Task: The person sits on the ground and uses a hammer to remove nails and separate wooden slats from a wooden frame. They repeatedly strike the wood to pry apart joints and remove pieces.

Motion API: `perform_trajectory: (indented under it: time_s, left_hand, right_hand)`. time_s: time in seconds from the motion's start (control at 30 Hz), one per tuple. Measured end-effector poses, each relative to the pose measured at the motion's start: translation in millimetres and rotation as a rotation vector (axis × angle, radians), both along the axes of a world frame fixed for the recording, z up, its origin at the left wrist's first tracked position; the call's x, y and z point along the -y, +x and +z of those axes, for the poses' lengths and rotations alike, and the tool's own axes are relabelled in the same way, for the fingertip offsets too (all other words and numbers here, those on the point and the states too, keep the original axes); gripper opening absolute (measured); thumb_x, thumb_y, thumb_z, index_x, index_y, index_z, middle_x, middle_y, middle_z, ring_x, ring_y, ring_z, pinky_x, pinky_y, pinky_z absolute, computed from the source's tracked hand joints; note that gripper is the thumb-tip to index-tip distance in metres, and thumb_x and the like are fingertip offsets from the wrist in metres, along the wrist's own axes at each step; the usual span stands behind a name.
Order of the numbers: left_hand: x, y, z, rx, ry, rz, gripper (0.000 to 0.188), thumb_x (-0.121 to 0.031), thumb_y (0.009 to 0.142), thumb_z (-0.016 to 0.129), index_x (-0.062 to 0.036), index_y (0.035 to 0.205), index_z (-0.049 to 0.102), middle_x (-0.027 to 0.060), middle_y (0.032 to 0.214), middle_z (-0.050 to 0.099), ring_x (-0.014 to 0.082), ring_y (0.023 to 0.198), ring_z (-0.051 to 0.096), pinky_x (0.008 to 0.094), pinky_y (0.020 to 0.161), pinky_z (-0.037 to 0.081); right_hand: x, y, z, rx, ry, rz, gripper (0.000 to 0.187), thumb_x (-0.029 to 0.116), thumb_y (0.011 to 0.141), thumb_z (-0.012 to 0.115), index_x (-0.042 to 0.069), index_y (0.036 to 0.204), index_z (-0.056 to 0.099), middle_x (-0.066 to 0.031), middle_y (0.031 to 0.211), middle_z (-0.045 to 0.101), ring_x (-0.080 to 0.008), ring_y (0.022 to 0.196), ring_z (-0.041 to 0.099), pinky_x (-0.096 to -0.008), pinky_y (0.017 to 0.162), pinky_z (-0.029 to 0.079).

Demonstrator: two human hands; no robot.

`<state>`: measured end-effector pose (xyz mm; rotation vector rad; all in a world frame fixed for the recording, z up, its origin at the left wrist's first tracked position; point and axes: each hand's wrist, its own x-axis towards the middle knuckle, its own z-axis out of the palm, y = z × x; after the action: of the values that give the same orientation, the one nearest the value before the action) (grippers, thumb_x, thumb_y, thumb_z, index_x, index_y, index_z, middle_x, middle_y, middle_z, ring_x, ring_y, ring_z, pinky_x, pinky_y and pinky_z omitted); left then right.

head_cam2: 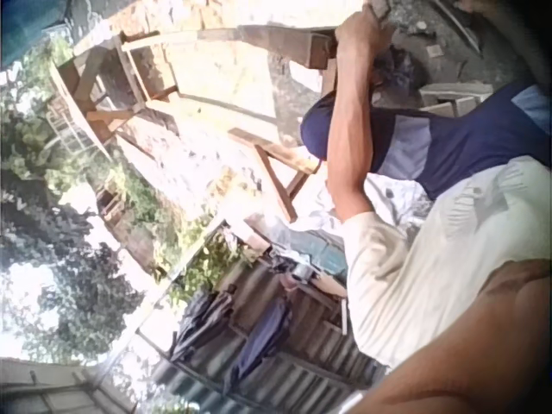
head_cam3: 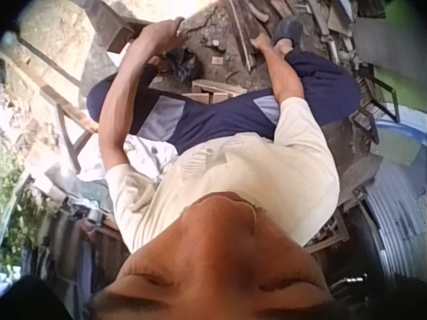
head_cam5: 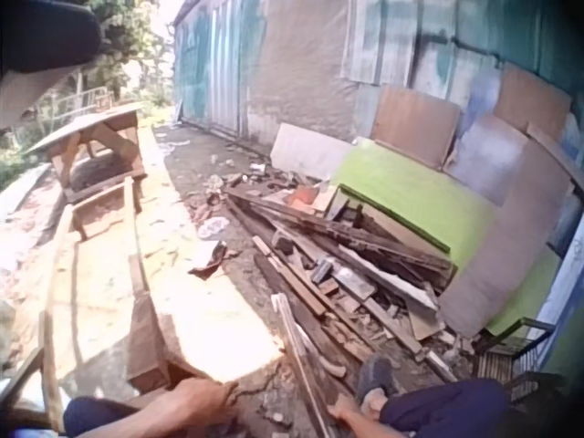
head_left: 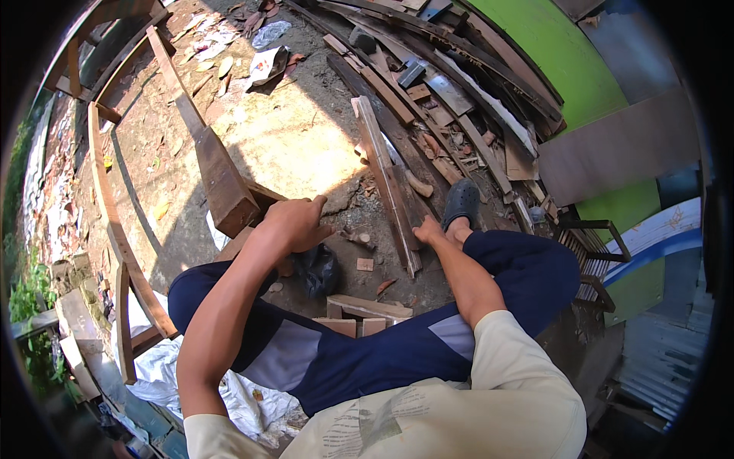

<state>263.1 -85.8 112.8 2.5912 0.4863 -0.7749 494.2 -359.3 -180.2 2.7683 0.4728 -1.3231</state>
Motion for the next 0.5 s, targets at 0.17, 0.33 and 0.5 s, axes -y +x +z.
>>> perform_trajectory:
  time_s: [0.17,0.33,0.5]
  left_hand:
    - [-4.3,-6.3,-26.0,0.033,0.083,-0.052,0.059,-0.042,0.090,0.062,-0.0025,0.132,0.051,0.0212,0.105,0.069,0.0383,0.102,0.066,0.0483,0.087,0.051]
    - [-7.3,5.8,-39.2,-0.029,0.042,-0.094,0.060,-0.044,0.090,0.062,-0.0026,0.133,0.051,0.0210,0.107,0.069,0.0381,0.104,0.065,0.0475,0.090,0.050]
    - [-3.8,42.5,-39.5,-0.025,0.028,-0.126,0.063,-0.042,0.089,0.062,-0.0019,0.136,0.049,0.0222,0.106,0.069,0.0382,0.101,0.066,0.0471,0.088,0.051]
  right_hand:
    - [-9.5,-3.2,-32.2,-0.025,-0.020,-0.195,0.102,0.048,0.078,0.077,0.001,0.153,0.027,-0.0239,0.150,0.043,-0.0379,0.137,0.044,-0.0445,0.113,0.038]
    - [-20.2,-16.3,-19.1,0.024,-0.012,-0.154,0.104,0.043,0.075,0.083,0.003,0.153,0.028,-0.0197,0.152,0.040,-0.0346,0.140,0.040,-0.0433,0.111,0.041]
    - [-14.6,-20.2,-3.5,-0.035,0.062,-0.182,0.094,0.035,0.076,0.083,0.003,0.149,0.032,-0.0168,0.152,0.038,-0.0350,0.140,0.039,-0.0449,0.113,0.038]
